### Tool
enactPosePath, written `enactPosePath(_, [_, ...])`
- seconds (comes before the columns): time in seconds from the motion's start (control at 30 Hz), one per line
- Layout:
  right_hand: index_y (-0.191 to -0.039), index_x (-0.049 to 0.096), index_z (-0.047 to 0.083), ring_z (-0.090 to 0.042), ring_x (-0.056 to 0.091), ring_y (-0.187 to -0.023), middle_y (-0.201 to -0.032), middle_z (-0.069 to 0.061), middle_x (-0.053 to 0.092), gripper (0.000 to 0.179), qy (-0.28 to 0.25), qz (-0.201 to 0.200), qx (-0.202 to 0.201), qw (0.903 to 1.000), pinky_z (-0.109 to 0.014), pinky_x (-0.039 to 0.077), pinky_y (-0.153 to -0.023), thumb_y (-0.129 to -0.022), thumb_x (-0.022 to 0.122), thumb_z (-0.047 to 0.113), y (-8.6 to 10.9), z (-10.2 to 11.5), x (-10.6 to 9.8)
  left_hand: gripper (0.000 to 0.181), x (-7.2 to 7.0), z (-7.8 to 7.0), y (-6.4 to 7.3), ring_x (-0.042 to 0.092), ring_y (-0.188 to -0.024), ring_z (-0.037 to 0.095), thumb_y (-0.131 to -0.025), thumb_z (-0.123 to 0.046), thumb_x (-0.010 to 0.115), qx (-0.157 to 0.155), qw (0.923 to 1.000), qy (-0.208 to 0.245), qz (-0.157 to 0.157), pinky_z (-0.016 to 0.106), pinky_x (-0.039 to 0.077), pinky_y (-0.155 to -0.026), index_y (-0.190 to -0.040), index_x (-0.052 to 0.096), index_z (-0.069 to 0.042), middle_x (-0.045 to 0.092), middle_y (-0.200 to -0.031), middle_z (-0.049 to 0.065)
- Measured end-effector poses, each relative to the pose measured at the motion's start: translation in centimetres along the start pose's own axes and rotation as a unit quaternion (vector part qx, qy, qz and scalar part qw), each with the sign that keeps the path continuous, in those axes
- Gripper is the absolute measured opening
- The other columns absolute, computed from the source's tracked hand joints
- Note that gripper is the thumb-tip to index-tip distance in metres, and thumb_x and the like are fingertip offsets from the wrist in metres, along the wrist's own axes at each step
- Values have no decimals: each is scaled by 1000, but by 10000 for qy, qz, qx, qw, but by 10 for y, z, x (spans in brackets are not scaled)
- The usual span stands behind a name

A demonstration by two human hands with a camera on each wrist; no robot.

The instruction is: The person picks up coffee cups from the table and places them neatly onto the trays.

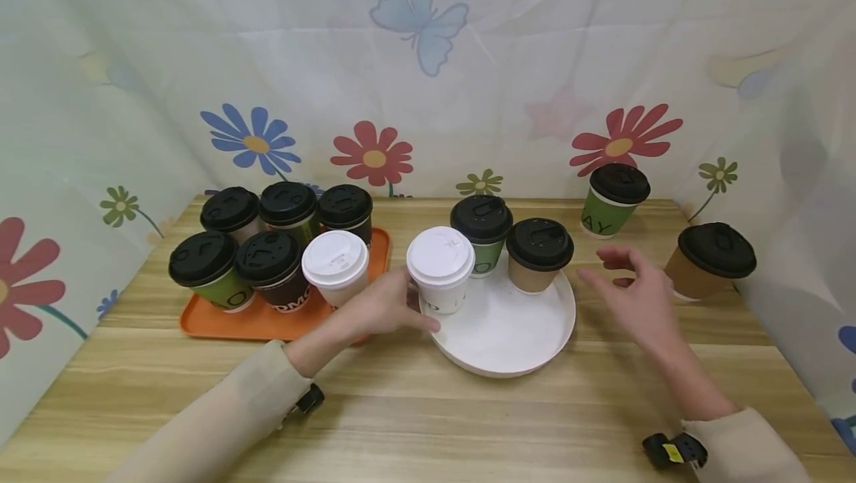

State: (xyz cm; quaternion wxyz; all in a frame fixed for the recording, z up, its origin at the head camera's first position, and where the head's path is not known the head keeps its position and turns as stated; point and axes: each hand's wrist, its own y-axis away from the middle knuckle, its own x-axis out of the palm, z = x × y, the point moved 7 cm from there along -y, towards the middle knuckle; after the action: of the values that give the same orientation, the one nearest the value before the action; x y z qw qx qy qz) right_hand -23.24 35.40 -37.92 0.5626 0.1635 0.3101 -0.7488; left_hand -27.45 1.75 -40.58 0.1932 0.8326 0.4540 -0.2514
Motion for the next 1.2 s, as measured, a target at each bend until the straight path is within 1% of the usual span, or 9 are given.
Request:
enactPosePath(0.23, [-102, 67, 5, -1, 55, -83, -87, 20, 63, 32, -192, -320, 753, 9965, -9, 43, -66, -91, 81, 32, 10, -37, -35, 90, 1, 0, 0, 57, -117, 19, -76, -17, 95, -6, 10000, -14, 32, 34, 47, -102, -149, 43, -7, 59, -136, 8])
enactPosePath(0.5, [-78, 55, 7, -9, 39, -53, -61, 8, 48, 39, -274, -1755, 1448, 9734, -22, 32, -46, -87, 85, 31, 19, -62, -77, 91, 1, -1, -1, 57, -117, 19, -75, -17, 95, 24, 10000, -10, 49, 34, 47, -102, -149, 43, -7, 59, -136, 7])
enactPosePath(0.7, [-90, 41, 17, -2, 34, -69, -84, 6, 38, 47, -108, -2608, 1807, 9483, -15, 30, -63, -86, 84, 36, 24, -71, -92, 90, -1, 0, -1, 57, -115, 19, -75, -19, 95, 19, 10000, -50, 31, 34, 47, -100, -149, 43, -7, 60, -135, 8])
enactPosePath(0.8, [-104, 38, 27, 1, 27, -81, -96, 10, 28, 51, 169, -2532, 2212, 9416, -20, 26, -77, -85, 81, 46, 23, -85, -96, 88, 0, 0, -1, 57, -113, 18, -76, -19, 95, 10, 10000, -70, 31, 33, 48, -98, -148, 44, -6, 60, -134, 8])
enactPosePath(0.9, [-134, 37, 30, 4, 27, -98, -114, 19, 26, 70, 192, -2283, 2593, 9382, -23, 27, -92, -84, 80, 51, 14, -119, -98, 87, 0, 1, -1, 57, -111, 18, -76, -19, 94, -8, 9999, -102, 31, 32, 48, -96, -147, 45, -5, 61, -133, 8])
enactPosePath(0.97, [-156, 22, 28, -5, 35, -120, -136, 10, 33, 95, 152, -2033, 2723, 9404, -28, 28, -106, -84, 79, 52, 6, -145, -100, 87, 0, 1, -1, 58, -110, 18, -76, -19, 95, 16, 9999, -110, 27, 32, 48, -95, -146, 45, -5, 61, -132, 8])
enactPosePath(1.03, [-165, 2, 23, -21, 27, -144, -161, -6, 21, 113, 138, -1667, 2808, 9451, -39, 23, -119, -86, 77, 53, 0, -161, -100, 87, 0, 0, -1, 58, -111, 18, -76, -19, 95, 36, 9999, -103, 23, 33, 48, -96, -146, 45, -5, 62, -132, 9])
enactPosePath(1.13, [-164, -10, 12, -38, 3, -154, -169, -19, -6, 117, 56, -1062, 2642, 9586, -56, 13, -121, -90, 75, 46, -6, -158, -98, 87, 0, 0, -1, 58, -112, 19, -75, -18, 95, 57, 10000, -78, 9, 34, 48, -97, -146, 45, -4, 61, -132, 10])
enactPosePath(1.2, [-163, -8, 6, -43, -3, -153, -168, -22, -9, 113, -37, -751, 2501, 9653, -61, 10, -119, -93, 74, 40, -7, -146, -96, 87, -1, 0, 0, 58, -113, 20, -75, -17, 95, 42, 10000, -46, 6, 35, 48, -98, -146, 45, -4, 61, -133, 10])
